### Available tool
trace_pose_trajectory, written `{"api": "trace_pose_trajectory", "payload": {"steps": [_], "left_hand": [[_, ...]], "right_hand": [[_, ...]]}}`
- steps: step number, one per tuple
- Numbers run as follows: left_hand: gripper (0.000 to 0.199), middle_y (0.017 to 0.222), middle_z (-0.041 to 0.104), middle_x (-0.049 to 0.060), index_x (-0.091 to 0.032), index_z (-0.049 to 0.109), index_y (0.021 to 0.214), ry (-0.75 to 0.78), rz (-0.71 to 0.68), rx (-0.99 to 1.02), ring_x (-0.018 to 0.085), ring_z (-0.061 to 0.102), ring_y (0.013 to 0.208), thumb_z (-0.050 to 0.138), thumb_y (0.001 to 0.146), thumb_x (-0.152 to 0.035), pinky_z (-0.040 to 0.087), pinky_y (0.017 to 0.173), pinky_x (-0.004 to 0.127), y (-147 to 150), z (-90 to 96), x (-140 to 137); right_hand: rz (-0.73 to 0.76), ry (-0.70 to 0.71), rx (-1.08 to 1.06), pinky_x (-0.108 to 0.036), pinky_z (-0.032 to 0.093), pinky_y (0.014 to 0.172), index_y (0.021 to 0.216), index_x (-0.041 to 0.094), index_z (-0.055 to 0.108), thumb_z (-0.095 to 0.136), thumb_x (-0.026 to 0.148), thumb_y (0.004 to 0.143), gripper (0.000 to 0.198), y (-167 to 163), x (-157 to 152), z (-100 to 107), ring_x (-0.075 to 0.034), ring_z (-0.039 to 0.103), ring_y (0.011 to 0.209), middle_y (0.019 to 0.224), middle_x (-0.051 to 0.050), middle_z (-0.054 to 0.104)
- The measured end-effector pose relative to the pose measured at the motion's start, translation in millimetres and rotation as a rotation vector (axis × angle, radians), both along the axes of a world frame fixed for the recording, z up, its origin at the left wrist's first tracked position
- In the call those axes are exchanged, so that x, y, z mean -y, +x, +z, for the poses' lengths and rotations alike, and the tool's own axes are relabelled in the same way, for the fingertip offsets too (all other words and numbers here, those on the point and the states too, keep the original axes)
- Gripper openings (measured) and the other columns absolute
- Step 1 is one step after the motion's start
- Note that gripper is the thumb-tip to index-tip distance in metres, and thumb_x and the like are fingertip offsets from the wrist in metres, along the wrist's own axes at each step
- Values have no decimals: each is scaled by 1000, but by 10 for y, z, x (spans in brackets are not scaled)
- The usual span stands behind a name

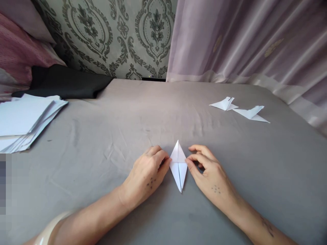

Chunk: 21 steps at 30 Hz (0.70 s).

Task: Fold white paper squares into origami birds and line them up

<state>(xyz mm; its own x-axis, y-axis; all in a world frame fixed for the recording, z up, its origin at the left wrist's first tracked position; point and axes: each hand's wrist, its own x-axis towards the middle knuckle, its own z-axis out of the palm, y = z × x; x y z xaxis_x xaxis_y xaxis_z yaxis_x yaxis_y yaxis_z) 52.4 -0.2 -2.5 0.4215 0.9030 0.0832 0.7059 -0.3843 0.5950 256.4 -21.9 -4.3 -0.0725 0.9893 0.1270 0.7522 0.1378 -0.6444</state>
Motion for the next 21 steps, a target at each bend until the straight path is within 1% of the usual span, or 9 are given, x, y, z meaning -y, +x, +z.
{"api": "trace_pose_trajectory", "payload": {"steps": [5,12,15,17,19,21], "left_hand": [[23,82,56,1,-19,56,80,34,-6,-13,13,54,69,44,96,-29,43,57,25,8,2,-11],[20,82,55,0,-20,53,81,20,-13,-77,14,54,69,46,96,-30,43,57,25,16,-5,-34],[13,85,55,0,-20,51,89,63,-36,-104,15,54,73,43,97,-28,46,61,27,13,0,-32],[14,93,56,2,-20,51,101,132,-132,-121,16,54,82,37,99,-22,49,69,29,7,21,-30],[25,99,58,5,-20,51,112,217,-278,-149,17,53,88,31,100,-16,51,75,30,-1,46,-31],[30,101,59,7,-19,52,118,297,-383,-194,18,53,88,28,100,-15,51,73,30,-10,60,-34]], "right_hand": [[21,16,34,-36,56,79,77,22,63,52,25,91,17,-1,-10,0,-22,63,99,115,-7,61],[46,48,71,-35,55,76,78,23,59,53,22,91,14,-7,-12,-12,-22,63,98,113,-6,62],[40,56,59,-33,55,71,80,23,55,53,24,91,11,-4,-3,-15,-20,64,91,112,-7,60],[22,77,34,-32,55,69,88,24,54,55,24,90,3,6,7,-21,-19,64,85,107,-6,60],[18,95,16,-31,55,68,97,24,53,57,23,88,10,24,18,-33,-18,63,81,101,-5,61],[7,90,-6,-30,55,68,101,24,53,56,21,88,13,45,30,-47,-17,63,78,96,-4,62]]}}
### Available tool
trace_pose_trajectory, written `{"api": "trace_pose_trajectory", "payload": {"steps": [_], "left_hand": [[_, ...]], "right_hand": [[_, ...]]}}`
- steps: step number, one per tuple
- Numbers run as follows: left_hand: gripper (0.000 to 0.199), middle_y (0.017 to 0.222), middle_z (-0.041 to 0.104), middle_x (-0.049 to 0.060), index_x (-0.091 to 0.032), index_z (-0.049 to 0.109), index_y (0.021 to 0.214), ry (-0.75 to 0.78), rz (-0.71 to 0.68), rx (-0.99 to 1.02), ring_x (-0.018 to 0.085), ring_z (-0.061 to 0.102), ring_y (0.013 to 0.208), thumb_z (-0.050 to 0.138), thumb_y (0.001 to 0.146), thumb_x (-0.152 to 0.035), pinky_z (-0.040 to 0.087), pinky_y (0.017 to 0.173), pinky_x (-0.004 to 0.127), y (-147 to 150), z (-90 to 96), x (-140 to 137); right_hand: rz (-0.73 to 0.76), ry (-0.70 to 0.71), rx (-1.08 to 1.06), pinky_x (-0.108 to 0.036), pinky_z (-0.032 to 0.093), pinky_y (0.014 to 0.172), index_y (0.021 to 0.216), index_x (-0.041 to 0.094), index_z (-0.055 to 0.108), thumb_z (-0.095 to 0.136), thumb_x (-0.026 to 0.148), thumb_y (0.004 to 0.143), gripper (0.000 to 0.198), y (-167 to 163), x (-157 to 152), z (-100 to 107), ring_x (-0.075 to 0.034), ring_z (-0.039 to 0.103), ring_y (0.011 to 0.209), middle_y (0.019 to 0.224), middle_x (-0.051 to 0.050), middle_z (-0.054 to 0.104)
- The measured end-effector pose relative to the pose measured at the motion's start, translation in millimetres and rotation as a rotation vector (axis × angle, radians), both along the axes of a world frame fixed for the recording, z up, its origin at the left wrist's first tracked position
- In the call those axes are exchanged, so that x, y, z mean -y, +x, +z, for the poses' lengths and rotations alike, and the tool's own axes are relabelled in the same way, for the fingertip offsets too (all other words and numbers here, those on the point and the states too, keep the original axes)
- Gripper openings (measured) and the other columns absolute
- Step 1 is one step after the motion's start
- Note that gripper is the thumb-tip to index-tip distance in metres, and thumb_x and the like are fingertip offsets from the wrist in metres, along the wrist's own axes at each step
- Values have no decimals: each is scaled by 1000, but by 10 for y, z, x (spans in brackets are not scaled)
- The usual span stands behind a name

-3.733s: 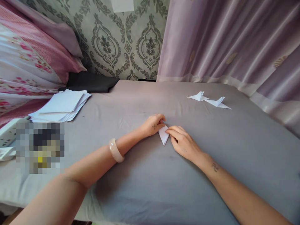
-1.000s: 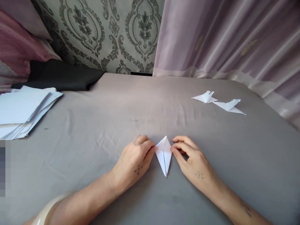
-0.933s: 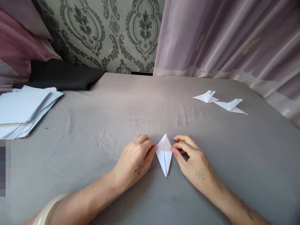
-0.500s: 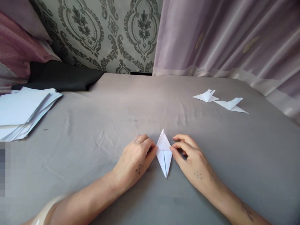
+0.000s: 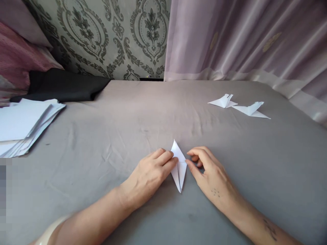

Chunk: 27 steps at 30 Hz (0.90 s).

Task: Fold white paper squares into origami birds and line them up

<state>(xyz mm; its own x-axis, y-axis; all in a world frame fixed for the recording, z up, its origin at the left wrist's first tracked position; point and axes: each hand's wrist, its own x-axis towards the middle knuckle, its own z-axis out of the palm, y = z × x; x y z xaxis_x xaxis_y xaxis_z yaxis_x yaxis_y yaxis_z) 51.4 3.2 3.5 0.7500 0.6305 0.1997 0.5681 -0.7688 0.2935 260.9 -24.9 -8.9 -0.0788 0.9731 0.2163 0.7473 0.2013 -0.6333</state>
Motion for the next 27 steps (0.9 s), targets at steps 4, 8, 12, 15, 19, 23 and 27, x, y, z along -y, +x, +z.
{"api": "trace_pose_trajectory", "payload": {"steps": [4,8,12,15,19,23,27], "left_hand": [[33,102,61,8,-16,52,120,115,-22,-65,19,54,86,25,101,-17,50,63,29,-7,-28,3],[35,97,62,7,-15,53,120,186,-11,-98,19,53,80,24,101,-16,49,59,29,20,-43,21],[33,93,62,7,-13,54,118,215,3,-132,19,55,78,27,100,-13,50,60,29,55,17,49],[32,88,62,6,-12,53,119,203,7,-119,18,55,76,28,100,-13,50,59,29,50,42,71],[32,89,61,6,-12,51,121,152,19,-61,18,55,78,28,100,-14,50,62,28,8,5,88],[32,93,59,7,-17,49,126,148,-20,-101,19,54,81,32,99,-16,51,66,31,-1,7,94],[36,90,57,6,-20,48,130,213,-61,-183,18,52,74,37,96,-14,50,64,32,22,39,107]], "right_hand": [[-89,50,-80,-30,56,70,103,25,56,51,15,89,17,23,31,-2,-16,65,77,93,-2,66],[149,237,-56,-34,53,88,111,24,56,44,2,89,34,-9,90,32,-18,64,98,102,-4,67],[360,259,59,-37,52,94,125,19,52,43,-5,85,47,-40,174,31,-21,59,110,113,-9,65],[314,228,107,-37,51,93,124,19,53,43,-3,87,44,-37,202,22,-21,60,107,112,-9,66],[13,206,6,-34,52,83,106,23,60,47,8,89,26,-7,146,45,-19,64,91,97,-5,67],[4,82,23,-35,51,81,98,22,62,51,16,88,16,14,86,65,-21,61,92,96,-6,64],[48,1,58,-37,49,85,100,22,62,52,17,87,17,8,71,73,-20,59,94,97,-5,62]]}}
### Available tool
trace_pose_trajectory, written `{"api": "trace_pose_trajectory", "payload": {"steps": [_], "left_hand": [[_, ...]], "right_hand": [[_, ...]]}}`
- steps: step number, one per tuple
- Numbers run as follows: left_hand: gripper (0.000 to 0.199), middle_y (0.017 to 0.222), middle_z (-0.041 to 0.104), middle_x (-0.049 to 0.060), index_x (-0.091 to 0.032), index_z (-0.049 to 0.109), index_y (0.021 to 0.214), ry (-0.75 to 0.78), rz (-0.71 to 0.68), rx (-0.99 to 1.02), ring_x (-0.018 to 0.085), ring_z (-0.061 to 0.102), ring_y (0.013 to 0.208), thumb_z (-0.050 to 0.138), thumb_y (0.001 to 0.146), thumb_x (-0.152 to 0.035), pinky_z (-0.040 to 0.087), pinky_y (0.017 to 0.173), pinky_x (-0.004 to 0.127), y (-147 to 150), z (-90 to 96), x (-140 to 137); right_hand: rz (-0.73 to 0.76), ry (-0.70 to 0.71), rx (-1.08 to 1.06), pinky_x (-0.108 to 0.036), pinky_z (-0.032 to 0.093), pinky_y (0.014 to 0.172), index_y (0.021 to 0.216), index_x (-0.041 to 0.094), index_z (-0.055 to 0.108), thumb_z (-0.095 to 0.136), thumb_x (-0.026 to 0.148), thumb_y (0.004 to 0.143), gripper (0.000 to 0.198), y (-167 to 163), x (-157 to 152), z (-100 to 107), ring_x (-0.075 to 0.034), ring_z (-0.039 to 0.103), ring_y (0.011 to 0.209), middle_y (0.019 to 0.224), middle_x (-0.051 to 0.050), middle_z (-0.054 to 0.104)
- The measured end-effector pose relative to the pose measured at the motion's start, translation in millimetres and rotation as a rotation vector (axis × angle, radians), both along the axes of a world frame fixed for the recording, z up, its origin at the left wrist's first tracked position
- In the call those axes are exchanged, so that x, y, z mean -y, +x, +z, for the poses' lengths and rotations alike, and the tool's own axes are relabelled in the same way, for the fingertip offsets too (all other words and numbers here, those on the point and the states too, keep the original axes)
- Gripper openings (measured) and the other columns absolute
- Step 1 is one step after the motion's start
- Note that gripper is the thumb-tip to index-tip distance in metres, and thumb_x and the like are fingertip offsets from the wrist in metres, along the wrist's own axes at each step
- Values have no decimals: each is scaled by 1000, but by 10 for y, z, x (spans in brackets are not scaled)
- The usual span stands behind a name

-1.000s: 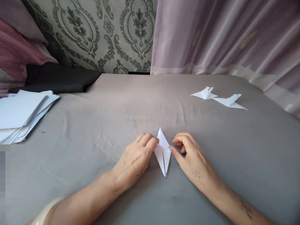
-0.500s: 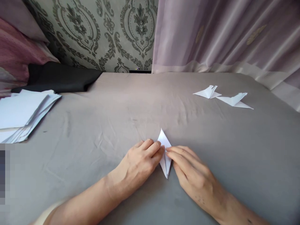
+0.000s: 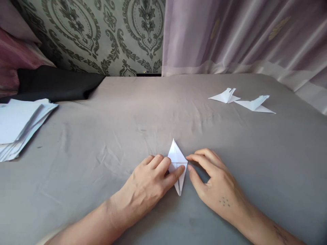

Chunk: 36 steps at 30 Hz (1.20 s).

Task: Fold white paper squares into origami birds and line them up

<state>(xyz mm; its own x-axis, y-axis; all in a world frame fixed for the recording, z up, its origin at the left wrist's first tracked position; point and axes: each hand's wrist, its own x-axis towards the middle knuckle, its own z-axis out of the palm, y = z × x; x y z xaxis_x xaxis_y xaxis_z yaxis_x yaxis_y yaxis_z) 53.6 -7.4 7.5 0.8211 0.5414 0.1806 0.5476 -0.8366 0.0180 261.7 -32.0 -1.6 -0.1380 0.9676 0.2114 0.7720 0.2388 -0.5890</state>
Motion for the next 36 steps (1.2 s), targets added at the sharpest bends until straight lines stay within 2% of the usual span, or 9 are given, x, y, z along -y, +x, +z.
{"api": "trace_pose_trajectory", "payload": {"steps": [9,12,17,23,29,36], "left_hand": [[38,102,55,9,-18,47,133,3,-8,42,20,53,87,41,96,-12,49,73,35,11,-51,9],[36,103,55,8,-18,48,132,-20,-2,44,19,53,87,39,97,-14,50,73,33,15,-45,19],[35,100,56,8,-18,49,130,-21,6,31,19,54,85,36,98,-14,51,71,33,22,-35,36],[36,115,55,11,-16,50,131,-6,-17,72,19,54,94,35,98,-12,53,78,33,20,-66,22],[37,119,55,11,-14,50,132,-56,-15,62,19,55,95,34,98,-11,55,79,33,19,-62,24],[42,139,49,8,-12,47,136,-17,-42,20,20,53,106,27,99,-11,54,84,30,11,-48,30]], "right_hand": [[4,-121,-115,-33,46,82,94,26,60,55,16,88,12,16,-49,-45,-16,58,89,95,1,61],[0,-126,-110,-33,44,80,88,25,59,55,20,90,7,14,-74,-44,-15,57,85,90,3,60],[-22,-135,-68,-33,41,75,80,24,58,55,19,90,11,-15,-127,-25,-14,55,78,83,3,58],[-27,-125,6,-33,39,73,76,22,54,53,16,90,15,-63,-153,-44,-16,54,76,81,1,57],[-55,-124,23,-32,39,71,75,22,52,52,14,89,16,-92,-160,-61,-16,54,73,79,1,56],[-57,-102,70,-32,40,71,75,21,53,52,15,90,15,-100,-169,-63,-16,55,74,79,1,56]]}}
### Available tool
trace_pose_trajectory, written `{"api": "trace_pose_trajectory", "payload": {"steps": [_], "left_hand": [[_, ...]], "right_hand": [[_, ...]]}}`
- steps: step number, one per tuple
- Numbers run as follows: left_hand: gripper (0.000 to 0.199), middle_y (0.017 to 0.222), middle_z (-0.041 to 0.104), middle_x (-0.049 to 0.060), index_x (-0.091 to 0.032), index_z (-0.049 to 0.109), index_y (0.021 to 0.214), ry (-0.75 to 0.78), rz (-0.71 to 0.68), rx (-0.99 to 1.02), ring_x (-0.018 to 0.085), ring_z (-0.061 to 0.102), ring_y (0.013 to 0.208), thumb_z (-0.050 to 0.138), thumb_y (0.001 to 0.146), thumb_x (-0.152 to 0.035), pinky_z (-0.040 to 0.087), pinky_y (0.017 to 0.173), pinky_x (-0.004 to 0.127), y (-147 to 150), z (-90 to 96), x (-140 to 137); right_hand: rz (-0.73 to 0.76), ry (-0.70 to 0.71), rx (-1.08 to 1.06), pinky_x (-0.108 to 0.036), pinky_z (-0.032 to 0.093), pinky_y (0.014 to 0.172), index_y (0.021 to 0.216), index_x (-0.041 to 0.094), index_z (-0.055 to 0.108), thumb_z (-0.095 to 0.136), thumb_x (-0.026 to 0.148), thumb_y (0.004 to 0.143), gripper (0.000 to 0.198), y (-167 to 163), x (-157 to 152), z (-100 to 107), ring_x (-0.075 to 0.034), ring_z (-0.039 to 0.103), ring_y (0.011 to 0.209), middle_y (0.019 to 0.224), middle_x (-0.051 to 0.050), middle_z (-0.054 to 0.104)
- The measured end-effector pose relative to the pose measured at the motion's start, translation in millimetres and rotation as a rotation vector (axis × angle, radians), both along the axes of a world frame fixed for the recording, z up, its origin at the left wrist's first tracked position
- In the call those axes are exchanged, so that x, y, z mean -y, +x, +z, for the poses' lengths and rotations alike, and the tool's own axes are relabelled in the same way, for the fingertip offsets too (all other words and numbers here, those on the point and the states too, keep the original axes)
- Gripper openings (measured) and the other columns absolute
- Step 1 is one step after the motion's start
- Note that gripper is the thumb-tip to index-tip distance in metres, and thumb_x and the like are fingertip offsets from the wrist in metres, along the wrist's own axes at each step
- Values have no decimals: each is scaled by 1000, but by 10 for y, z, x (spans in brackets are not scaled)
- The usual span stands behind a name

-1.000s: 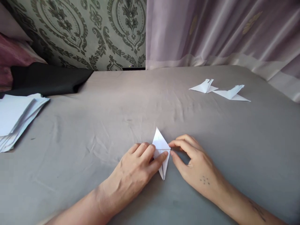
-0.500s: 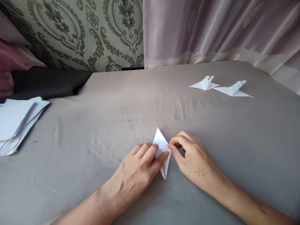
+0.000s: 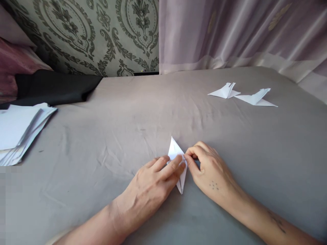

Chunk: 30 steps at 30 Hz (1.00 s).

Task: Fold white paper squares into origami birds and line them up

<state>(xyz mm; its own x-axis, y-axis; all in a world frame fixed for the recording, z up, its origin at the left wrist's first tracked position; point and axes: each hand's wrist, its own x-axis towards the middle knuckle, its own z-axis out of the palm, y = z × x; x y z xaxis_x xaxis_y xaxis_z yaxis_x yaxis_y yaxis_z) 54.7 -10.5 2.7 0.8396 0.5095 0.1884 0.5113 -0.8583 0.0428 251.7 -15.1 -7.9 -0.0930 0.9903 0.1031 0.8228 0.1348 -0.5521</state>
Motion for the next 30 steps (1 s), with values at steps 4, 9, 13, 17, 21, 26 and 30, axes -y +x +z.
{"api": "trace_pose_trajectory", "payload": {"steps": [4,9,13,17,21,26,30], "left_hand": [[42,141,50,6,-10,49,134,44,-17,-18,21,53,108,29,98,-10,52,88,30,-7,-6,3],[41,141,51,7,-11,49,134,39,-18,-21,20,54,107,27,99,-12,52,85,30,0,-2,7],[40,141,52,7,-10,50,133,23,-17,-26,21,54,107,27,100,-12,51,85,30,-8,5,22],[42,144,49,5,-11,48,136,-5,-9,-58,21,54,108,27,99,-11,50,85,30,-23,22,27],[42,145,49,6,-11,46,138,-9,-14,-67,21,53,110,28,99,-11,50,88,31,-20,37,19],[44,144,49,8,-11,42,140,-40,-20,-59,24,55,112,34,97,-11,52,91,34,-20,43,21],[43,139,54,8,-17,44,138,-201,18,122,21,56,114,38,96,-9,54,92,34,-54,52,-8]], "right_hand": [[15,17,32,-32,40,70,75,21,54,52,18,90,15,3,6,-9,-16,55,73,80,0,57],[24,34,62,-32,42,70,76,21,56,52,20,91,15,4,0,-3,-16,55,74,80,-1,58],[16,7,-61,-28,45,67,81,22,60,49,20,93,17,70,8,39,-14,57,73,82,0,60],[-58,40,-202,-25,48,71,94,22,63,46,16,93,18,139,86,74,-12,61,79,93,-2,63],[19,130,-134,-29,48,77,105,22,63,43,6,89,30,133,194,53,-15,60,84,93,-3,63],[164,201,66,-32,47,69,117,23,65,41,2,89,43,94,262,40,-17,54,75,84,-4,59],[181,246,177,-31,46,64,114,19,68,41,3,88,40,72,260,72,-17,52,71,83,-5,60]]}}
